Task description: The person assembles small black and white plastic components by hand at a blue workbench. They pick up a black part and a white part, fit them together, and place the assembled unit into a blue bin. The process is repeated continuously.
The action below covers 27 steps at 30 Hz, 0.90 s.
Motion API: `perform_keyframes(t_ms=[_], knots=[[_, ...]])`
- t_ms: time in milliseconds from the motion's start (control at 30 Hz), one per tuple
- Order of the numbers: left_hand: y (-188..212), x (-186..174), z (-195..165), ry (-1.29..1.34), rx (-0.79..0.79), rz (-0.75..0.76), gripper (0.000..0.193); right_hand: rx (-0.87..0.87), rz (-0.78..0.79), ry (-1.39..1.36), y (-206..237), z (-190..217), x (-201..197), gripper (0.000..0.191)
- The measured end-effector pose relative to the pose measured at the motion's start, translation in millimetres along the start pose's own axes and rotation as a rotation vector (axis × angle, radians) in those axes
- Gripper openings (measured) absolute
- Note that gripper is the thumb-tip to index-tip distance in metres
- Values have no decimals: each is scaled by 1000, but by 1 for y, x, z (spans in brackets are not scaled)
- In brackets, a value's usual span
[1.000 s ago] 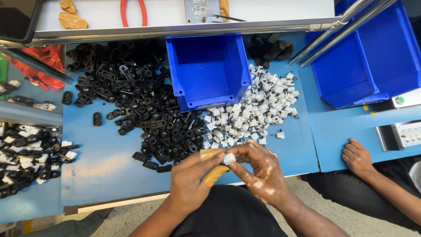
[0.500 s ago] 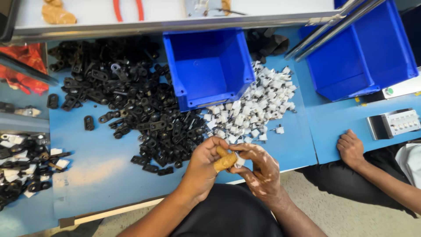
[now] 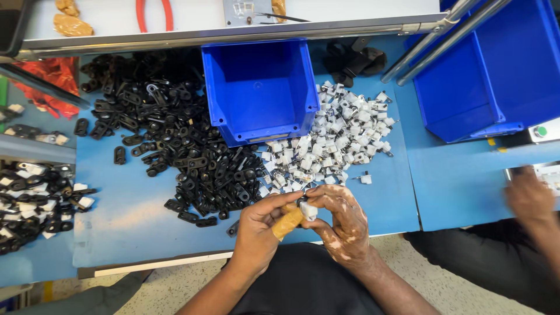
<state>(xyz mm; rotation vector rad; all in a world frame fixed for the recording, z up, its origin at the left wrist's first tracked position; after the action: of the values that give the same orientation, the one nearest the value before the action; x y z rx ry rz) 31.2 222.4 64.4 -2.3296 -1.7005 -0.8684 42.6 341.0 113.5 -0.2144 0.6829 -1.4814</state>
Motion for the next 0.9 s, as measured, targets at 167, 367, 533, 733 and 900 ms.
perform_keyframes(t_ms=[167,367,533,733,900], knots=[[1,0,8,176,-112,-96,29,108,-36,43,5,-5,1,28],[1,-13,-7,7,104,-131,26,315,-137,-375,9,-12,12,22],[0,-19,4,30,-20,-58,24,254,-3,-195,3,-1,18,18],[6,-24,1,42,-135,-71,17,-126,56,314,-11,24,20,23],[22,-11,-47,-571,279,-141,27,73,95,100,-12,19,21,22]])
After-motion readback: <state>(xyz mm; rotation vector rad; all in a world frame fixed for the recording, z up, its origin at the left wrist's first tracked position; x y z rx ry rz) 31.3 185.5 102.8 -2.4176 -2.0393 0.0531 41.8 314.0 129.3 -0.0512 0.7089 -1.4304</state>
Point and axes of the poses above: each hand's wrist, its own y-axis away from the middle knuckle, its own x-axis out of the palm, z = x × y, the point moved 6 cm from there along -y, towards the middle knuckle, and after that the axes turned 6 degrees about -x, right-handed, at the moved point
